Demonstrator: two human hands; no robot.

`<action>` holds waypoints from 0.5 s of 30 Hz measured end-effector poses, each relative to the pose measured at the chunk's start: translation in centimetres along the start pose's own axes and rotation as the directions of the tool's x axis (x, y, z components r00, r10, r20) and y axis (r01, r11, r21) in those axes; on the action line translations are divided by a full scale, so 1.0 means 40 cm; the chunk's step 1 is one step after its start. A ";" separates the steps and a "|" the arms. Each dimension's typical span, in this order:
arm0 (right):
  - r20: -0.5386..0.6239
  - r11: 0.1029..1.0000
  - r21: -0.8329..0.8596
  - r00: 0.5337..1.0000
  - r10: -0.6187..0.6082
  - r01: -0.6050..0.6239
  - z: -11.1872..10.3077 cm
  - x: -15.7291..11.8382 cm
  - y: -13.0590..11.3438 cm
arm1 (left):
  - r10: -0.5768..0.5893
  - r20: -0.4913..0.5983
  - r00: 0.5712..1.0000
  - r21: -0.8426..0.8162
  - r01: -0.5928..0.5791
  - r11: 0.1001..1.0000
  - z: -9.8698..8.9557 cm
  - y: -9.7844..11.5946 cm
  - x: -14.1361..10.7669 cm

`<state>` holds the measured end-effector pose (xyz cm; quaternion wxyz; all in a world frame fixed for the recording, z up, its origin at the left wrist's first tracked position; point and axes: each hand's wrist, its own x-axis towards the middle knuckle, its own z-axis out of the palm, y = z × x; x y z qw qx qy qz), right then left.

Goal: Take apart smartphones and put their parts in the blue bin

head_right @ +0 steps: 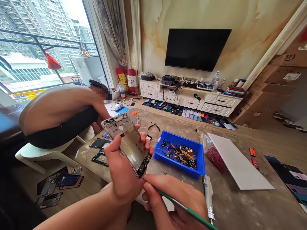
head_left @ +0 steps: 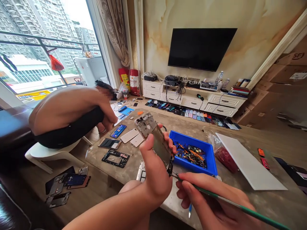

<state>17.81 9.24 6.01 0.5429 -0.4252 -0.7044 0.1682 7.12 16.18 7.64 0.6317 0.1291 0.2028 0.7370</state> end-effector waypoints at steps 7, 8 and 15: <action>0.108 0.994 0.084 0.991 -0.085 0.076 -0.003 0.019 0.002 | -0.002 0.001 1.000 0.014 0.002 1.000 0.013 0.016 -0.020; 0.104 0.992 0.048 0.987 -0.123 0.119 0.003 0.016 0.003 | 0.019 -0.011 1.000 0.031 -0.018 0.999 0.016 0.018 -0.020; -0.133 0.893 -0.285 0.909 -0.396 0.347 0.063 -0.021 0.026 | 0.154 -0.075 0.985 -0.032 -0.157 0.987 0.037 0.028 -0.002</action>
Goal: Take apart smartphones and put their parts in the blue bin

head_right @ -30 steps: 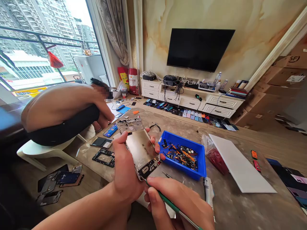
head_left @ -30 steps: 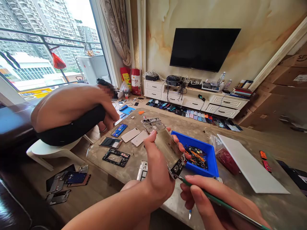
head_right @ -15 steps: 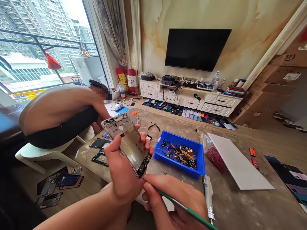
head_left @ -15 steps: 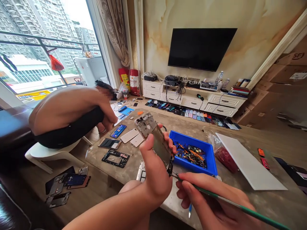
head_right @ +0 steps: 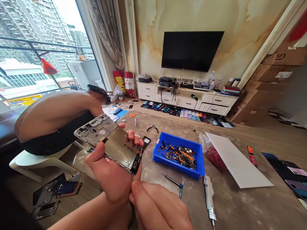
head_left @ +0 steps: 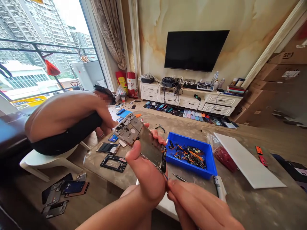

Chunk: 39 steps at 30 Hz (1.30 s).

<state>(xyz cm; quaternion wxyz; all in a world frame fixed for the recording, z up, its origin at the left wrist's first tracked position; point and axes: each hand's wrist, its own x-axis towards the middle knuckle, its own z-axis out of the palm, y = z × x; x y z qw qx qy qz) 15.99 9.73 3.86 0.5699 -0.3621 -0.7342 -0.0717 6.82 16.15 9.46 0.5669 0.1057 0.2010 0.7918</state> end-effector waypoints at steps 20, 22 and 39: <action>0.144 0.965 -0.041 0.957 -0.251 0.259 -0.007 0.034 0.103 | -0.132 0.030 0.991 -0.010 0.132 0.991 -0.013 -0.031 0.011; 0.123 0.964 -0.053 0.960 -0.252 0.260 -0.013 0.042 0.099 | -0.139 0.032 0.990 -0.021 0.140 0.990 -0.012 -0.035 0.010; 0.051 0.977 0.000 0.975 -0.215 0.215 -0.022 0.068 0.098 | -0.133 -0.034 0.991 0.045 0.134 0.990 -0.008 -0.039 0.008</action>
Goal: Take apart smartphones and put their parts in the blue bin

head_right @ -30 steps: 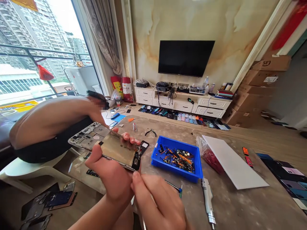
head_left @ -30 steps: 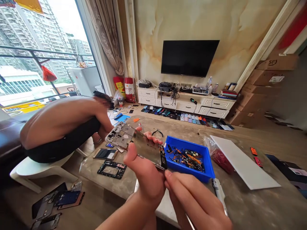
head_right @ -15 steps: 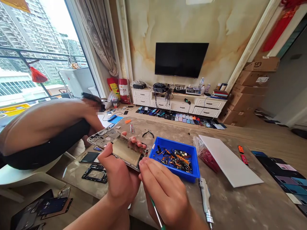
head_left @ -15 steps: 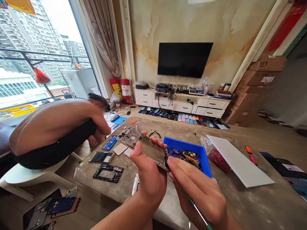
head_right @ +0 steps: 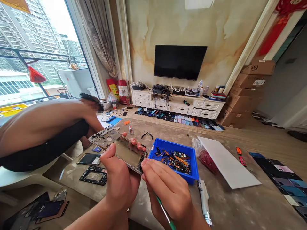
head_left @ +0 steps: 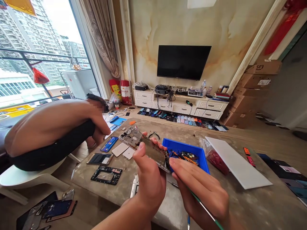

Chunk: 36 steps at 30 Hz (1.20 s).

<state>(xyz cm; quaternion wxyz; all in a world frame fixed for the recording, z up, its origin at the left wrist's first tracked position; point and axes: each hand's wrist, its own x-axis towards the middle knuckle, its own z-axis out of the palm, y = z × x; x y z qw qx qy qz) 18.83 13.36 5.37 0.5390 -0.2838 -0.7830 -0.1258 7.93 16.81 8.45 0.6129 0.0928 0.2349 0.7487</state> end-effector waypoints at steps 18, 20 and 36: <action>0.185 0.988 -0.122 0.980 -0.072 0.095 -0.027 -0.014 -0.010 | -0.034 0.107 0.994 -0.042 0.039 0.998 -0.016 0.007 0.003; 0.134 0.978 -0.182 0.988 -0.080 0.104 -0.023 -0.014 -0.017 | -0.053 0.105 0.993 -0.084 0.062 0.995 -0.006 0.011 -0.002; -0.004 0.988 -0.154 1.000 -0.017 0.016 -0.010 -0.026 -0.052 | -0.138 0.183 0.973 -0.050 0.149 0.988 -0.015 0.018 0.000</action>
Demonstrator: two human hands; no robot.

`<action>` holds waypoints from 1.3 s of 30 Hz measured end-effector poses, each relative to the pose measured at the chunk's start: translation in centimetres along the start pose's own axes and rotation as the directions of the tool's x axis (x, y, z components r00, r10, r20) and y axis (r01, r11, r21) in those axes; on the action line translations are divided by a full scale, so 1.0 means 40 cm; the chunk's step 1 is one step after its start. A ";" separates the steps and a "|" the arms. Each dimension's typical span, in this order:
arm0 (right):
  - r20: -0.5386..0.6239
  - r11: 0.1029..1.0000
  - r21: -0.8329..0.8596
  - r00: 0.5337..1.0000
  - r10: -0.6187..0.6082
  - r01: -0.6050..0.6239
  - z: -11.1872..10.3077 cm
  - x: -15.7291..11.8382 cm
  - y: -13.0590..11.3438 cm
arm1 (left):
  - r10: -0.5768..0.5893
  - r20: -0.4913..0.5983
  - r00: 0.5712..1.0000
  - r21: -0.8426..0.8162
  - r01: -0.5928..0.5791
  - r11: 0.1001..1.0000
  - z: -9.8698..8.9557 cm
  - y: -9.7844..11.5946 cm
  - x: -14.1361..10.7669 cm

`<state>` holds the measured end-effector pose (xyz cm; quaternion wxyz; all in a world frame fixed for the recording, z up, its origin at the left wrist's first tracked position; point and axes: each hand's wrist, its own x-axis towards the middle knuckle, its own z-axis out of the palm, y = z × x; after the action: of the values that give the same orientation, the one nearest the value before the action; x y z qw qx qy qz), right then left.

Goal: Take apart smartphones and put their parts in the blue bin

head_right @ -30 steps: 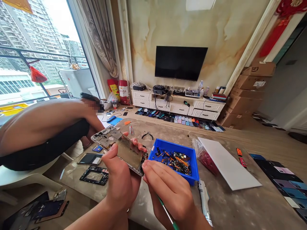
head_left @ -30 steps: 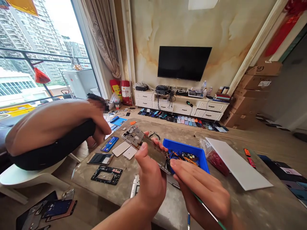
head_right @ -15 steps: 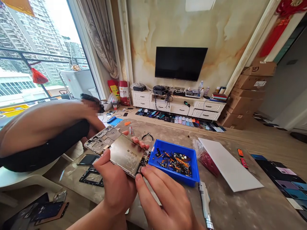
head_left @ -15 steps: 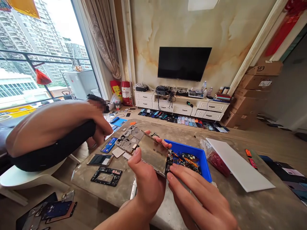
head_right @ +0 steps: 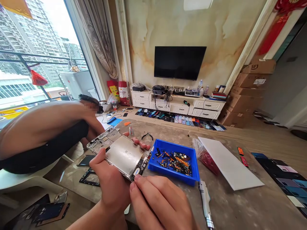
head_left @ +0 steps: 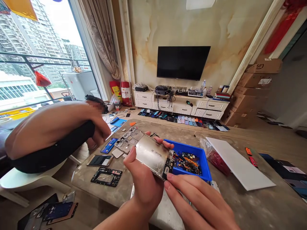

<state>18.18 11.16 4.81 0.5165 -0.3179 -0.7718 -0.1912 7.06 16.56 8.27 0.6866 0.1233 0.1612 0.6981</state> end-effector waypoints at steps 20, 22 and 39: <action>0.096 0.951 0.247 0.982 0.165 -0.184 -0.022 -0.002 0.024 | 0.101 -0.055 0.993 0.218 -0.087 0.972 -0.003 -0.010 0.010; 0.168 0.904 0.280 0.943 0.286 -0.324 -0.027 0.003 0.024 | 0.089 -0.083 0.993 0.188 -0.072 0.979 -0.004 -0.013 0.014; 0.429 0.383 0.320 0.493 0.757 -0.867 0.000 0.006 0.052 | 0.013 -0.091 0.996 0.287 0.013 0.958 -0.007 -0.024 0.043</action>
<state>19.55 12.73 4.96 0.5198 -0.5295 -0.5841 0.3289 7.80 18.29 7.55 0.6534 0.1895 0.2921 0.6722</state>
